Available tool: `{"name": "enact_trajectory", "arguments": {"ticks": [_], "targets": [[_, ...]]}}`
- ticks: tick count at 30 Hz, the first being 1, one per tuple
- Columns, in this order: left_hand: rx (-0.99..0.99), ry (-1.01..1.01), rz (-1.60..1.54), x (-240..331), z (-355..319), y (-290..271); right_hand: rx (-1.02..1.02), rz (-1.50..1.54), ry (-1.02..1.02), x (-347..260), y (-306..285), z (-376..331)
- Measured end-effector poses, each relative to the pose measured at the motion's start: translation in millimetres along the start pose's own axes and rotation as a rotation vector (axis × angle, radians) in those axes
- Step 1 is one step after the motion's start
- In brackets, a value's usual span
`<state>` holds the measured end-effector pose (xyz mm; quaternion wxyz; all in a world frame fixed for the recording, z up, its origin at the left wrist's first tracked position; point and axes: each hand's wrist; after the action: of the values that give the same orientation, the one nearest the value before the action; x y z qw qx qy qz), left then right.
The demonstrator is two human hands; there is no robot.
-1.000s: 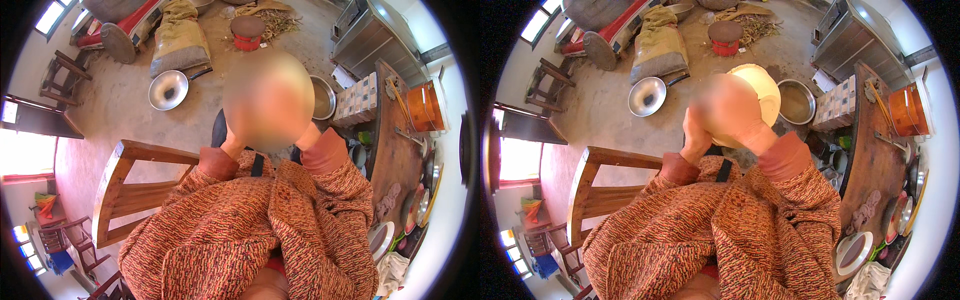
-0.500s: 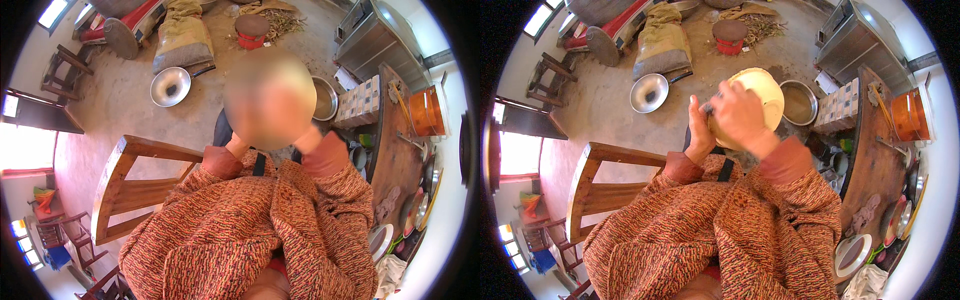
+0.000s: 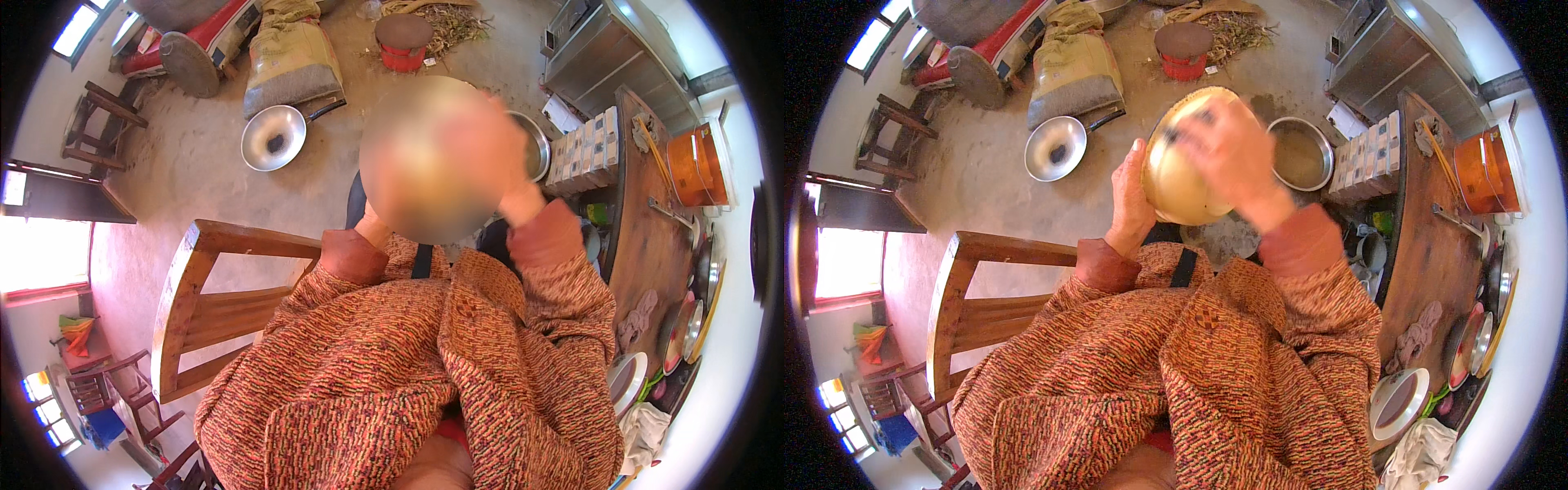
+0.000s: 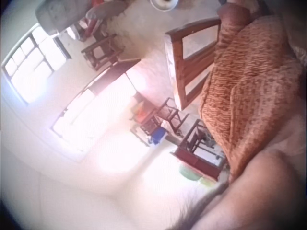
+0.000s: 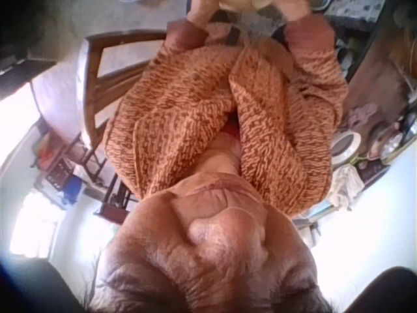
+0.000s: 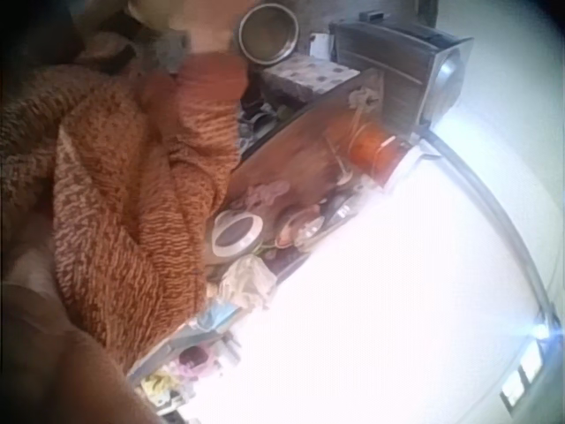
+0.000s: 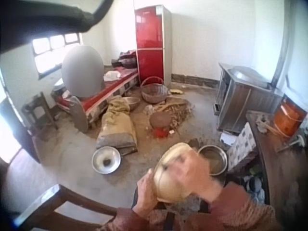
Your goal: The person scrubs a yellow bowl with a cloth, rinses it, and wipes it dry. They then place the bowl on a wooden table and wipe the table surface. Finally, they pick up a metal bowl containing food scraps and walk toward a doorway.
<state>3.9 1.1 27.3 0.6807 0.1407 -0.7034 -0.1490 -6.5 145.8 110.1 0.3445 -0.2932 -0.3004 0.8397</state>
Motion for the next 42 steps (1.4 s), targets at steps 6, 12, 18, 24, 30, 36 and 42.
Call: {"name": "enact_trajectory", "arguments": {"ticks": [6, 12, 18, 24, 30, 36, 42], "targets": [[-0.04, 0.186, 0.302, -29.3, 17.9, -26.1, -0.012, 0.079, 0.353, 58.2, 2.3, -7.1], [0.148, -0.1, -0.264, 7.4, 26.7, -18.7, -0.049, 0.001, -0.209, -9.7, 34.3, -56.6], [0.091, -0.098, -0.348, 9.3, 30.9, -19.2, 0.272, 0.013, 0.295, 64.6, 1.7, -22.1], [0.031, -0.15, -0.442, -11.1, 33.2, -20.8, 0.126, 0.047, -0.071, 0.5, 21.3, -30.4], [-0.014, -0.114, -0.418, -2.6, 29.7, -27.6, 0.219, -0.093, 0.116, 31.7, 4.7, -14.5], [0.067, -0.155, -0.424, -11.3, 28.1, -26.7, 0.274, -0.269, 0.216, 52.3, 16.2, -32.5], [0.051, -0.143, -0.445, -11.7, 25.1, -28.9, 0.164, -0.203, 0.023, 8.8, 16.7, -18.5]]}}
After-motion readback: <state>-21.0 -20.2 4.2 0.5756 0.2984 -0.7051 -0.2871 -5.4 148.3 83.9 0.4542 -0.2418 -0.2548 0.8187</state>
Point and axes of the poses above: each hand's wrist, its own z-axis towards the middle knuckle, its own y-axis out of the palm, x = y × z, and after that the axes turned 8 degrees about z, right-handed
